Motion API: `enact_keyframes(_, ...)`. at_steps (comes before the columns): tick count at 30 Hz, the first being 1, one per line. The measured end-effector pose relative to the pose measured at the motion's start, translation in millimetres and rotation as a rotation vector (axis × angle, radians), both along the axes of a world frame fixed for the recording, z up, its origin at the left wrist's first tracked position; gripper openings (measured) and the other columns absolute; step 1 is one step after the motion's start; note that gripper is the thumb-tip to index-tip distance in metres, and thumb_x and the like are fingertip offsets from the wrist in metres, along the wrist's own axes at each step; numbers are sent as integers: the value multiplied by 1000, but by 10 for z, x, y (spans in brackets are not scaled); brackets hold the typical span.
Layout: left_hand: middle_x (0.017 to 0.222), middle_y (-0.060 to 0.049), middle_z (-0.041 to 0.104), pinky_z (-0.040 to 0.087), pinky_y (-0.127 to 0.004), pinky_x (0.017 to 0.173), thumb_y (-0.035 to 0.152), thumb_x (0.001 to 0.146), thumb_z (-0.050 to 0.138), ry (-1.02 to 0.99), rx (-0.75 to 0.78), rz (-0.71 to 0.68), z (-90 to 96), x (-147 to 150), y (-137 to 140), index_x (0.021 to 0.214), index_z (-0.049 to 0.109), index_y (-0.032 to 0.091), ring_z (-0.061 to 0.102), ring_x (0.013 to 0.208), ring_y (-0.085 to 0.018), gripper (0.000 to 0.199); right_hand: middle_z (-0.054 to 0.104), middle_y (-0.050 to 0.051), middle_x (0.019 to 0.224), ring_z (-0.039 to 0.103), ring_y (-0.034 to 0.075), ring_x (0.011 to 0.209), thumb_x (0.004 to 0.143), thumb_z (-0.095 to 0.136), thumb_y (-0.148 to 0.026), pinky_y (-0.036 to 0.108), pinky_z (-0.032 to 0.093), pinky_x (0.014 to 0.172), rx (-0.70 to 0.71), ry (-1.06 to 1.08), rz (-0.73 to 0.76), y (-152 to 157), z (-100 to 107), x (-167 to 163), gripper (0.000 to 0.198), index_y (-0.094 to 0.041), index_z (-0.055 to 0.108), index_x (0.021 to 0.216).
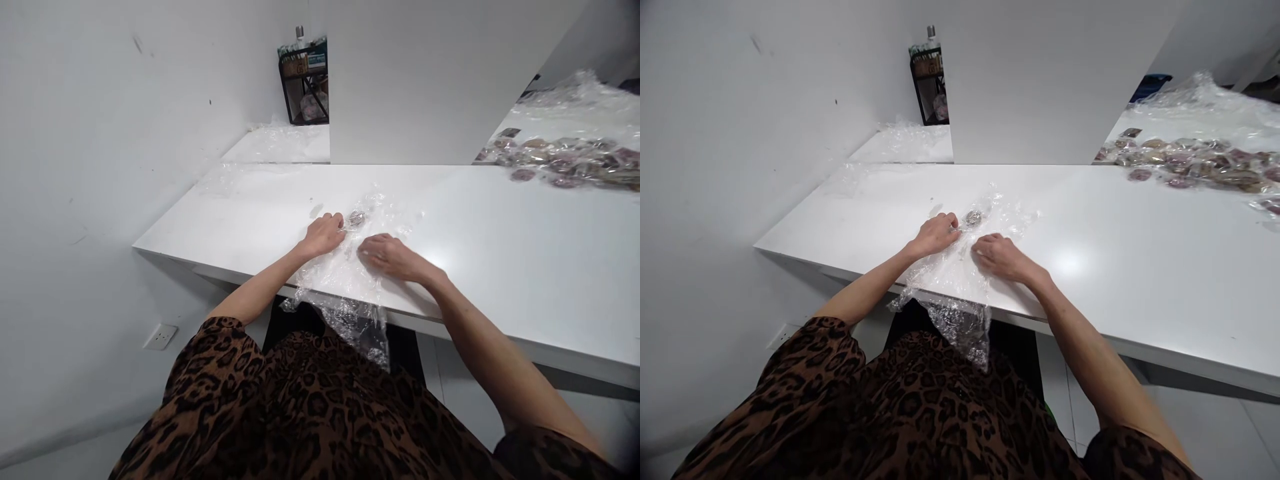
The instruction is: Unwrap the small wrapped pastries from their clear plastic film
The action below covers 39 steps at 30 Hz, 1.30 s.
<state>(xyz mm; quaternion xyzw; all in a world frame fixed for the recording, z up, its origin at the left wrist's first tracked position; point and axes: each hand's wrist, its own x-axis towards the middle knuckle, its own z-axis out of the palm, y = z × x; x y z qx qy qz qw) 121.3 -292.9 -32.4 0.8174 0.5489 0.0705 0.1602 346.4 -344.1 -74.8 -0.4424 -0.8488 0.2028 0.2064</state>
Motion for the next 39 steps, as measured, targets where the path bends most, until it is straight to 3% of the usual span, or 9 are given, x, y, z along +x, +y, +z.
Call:
enact_keyframes(6,94,-7,70,46,-30,75,23,94,57,-304,-46,125,60,-211,148,82,56,20,62,85,-20,12,66,16,137,59,37,124,105,35,-26,58,51,97,118,-113,-3,-347,-112,-33,39,-21,69,123)
enact_keyframes(13,82,-8,65,47,-29,65,25,96,58,-678,-367,473,-66,-563,331,86,55,17,64,68,-18,13,67,15,135,61,35,123,108,34,-28,56,50,100,193,-87,-73,-509,-205,-58,39,-21,69,124)
enact_keyframes(16,110,-15,67,52,-36,86,44,103,50,-564,-102,436,-17,-600,283,102,60,18,67,98,-24,28,68,15,134,60,35,124,109,34,-31,56,50,100,217,-70,-84,-534,-238,-66,40,-23,69,124)
enact_keyframes(19,140,-18,57,41,-47,112,61,98,54,-233,155,236,73,-520,178,124,61,18,53,130,-33,51,68,15,135,60,35,125,109,34,-31,57,49,101,221,-46,-90,-539,-256,-66,40,-23,70,125)
enact_keyframes(22,144,-20,54,38,-52,114,63,91,62,44,118,84,113,-407,116,135,58,17,49,134,-39,64,68,17,135,59,36,125,109,34,-30,58,49,102,215,-31,-97,-544,-255,-69,41,-21,70,125)
enact_keyframes(26,130,-17,63,46,-45,103,41,98,53,97,53,91,52,-378,172,120,64,18,62,117,-33,33,69,18,131,61,35,122,108,37,-32,58,50,101,197,20,-92,-575,-271,-19,38,-20,71,121)
enact_keyframes(31,113,-11,70,50,-36,89,25,98,52,-257,71,261,-23,-520,339,88,58,20,67,97,-24,12,62,20,142,55,40,133,103,46,-44,63,51,102,247,116,-403,-676,-349,267,42,-21,67,132)
enact_keyframes(35,89,-5,71,47,-28,64,28,97,58,-800,-214,464,52,-609,461,90,50,21,65,62,-14,13,69,18,128,61,39,124,101,46,-53,60,52,100,208,123,-524,-762,-368,465,44,-24,69,124)
enact_keyframes(39,76,-3,69,40,-24,55,28,99,56,-1031,-285,548,278,-577,503,95,46,20,61,52,-12,13,72,18,123,63,40,120,101,42,-58,62,50,100,165,104,-525,-779,-347,453,47,-23,69,117)
